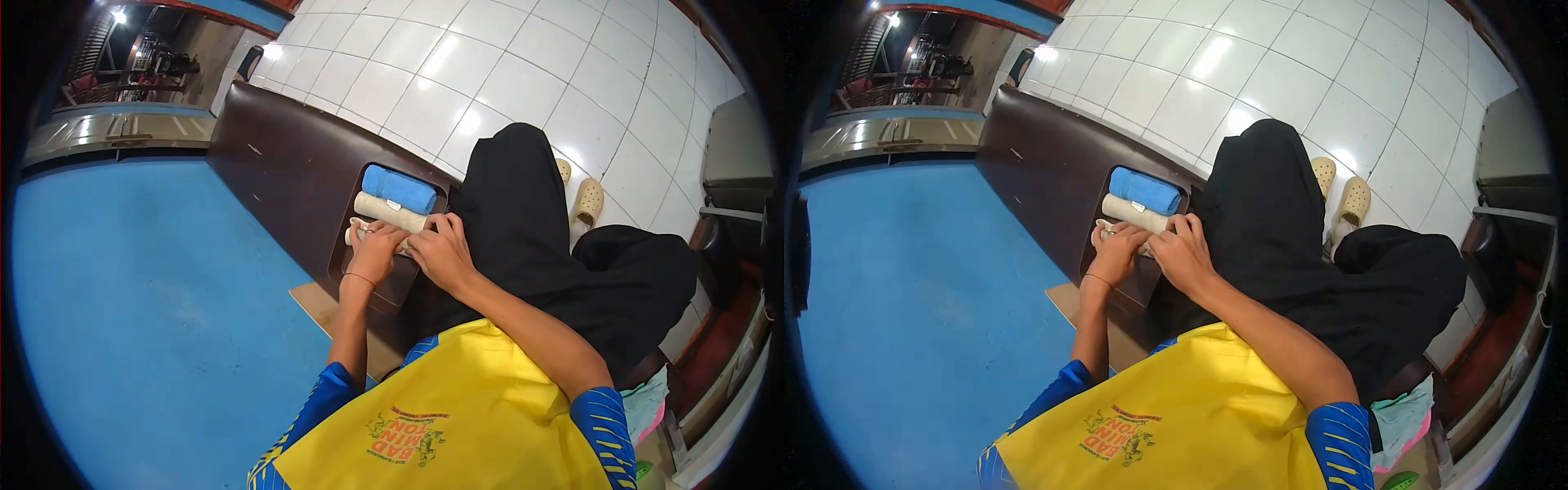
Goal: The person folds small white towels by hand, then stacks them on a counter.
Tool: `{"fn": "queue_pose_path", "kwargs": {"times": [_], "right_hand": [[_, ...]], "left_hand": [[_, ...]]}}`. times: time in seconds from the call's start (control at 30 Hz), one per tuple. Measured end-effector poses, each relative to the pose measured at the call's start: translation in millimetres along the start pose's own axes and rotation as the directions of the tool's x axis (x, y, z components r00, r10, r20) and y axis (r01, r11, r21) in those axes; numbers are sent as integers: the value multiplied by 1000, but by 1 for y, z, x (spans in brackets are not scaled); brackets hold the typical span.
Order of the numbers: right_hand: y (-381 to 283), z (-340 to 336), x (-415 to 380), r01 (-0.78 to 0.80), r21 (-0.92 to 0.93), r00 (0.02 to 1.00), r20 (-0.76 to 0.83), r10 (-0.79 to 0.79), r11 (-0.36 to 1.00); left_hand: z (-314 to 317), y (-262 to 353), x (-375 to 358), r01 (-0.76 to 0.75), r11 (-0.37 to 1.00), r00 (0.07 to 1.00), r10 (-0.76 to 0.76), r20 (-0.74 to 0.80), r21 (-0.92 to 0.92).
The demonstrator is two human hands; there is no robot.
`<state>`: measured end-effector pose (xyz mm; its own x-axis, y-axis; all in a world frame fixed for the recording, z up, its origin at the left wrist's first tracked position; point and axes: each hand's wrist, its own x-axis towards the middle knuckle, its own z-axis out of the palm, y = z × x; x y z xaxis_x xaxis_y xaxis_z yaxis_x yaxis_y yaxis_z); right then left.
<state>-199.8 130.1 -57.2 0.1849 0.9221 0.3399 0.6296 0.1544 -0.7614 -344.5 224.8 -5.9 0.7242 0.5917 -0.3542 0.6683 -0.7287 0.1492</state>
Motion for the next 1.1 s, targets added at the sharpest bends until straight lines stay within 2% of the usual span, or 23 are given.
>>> {"fn": "queue_pose_path", "kwargs": {"times": [0.1,0.17,0.27,0.3,0.43,0.5,0.53,0.63,0.77,0.83,0.9,0.97,1.03,1.1], "right_hand": [[2,3,-1,-25,-59,999,23,26,998],[2,3,0,-46,-70,998,49,50,997],[2,3,2,-76,-97,994,69,83,992],[1,2,2,-76,-90,995,62,82,993],[4,4,-1,-60,-70,998,11,61,996],[5,6,-2,-52,-47,999,-3,52,998],[6,6,-3,-48,-27,999,-15,48,998],[6,3,-4,-55,67,998,-7,55,996],[9,0,-10,-23,15,997,69,22,1000],[9,0,-10,-7,-29,993,117,10,1000],[9,4,-10,-10,-42,995,102,15,999],[10,5,-11,-12,-54,995,94,17,998],[11,5,-14,62,-52,995,87,-57,997],[11,6,-15,50,-91,991,132,-37,995]], "left_hand": [[5,4,1,-12,999,997,14,-73,30],[6,14,-3,91,992,923,-117,-367,-87],[17,26,-16,318,928,789,-373,-488,-196],[26,21,-21,350,919,798,-395,-456,-182],[46,24,-29,285,906,807,-403,-432,-314],[52,25,-28,213,934,769,-341,-541,-285],[52,22,-26,210,936,770,-336,-543,-281],[52,10,-20,210,921,802,-355,-481,-329],[46,0,-16,175,908,823,-347,-449,-382],[47,-4,-15,205,854,819,-418,-394,-479],[46,-3,-17,184,889,816,-376,-439,-419],[45,-2,-19,252,813,805,-477,-352,-525],[54,-13,-21,230,856,803,-436,-408,-463],[54,-15,-21,208,894,797,-389,-461,-396]]}}
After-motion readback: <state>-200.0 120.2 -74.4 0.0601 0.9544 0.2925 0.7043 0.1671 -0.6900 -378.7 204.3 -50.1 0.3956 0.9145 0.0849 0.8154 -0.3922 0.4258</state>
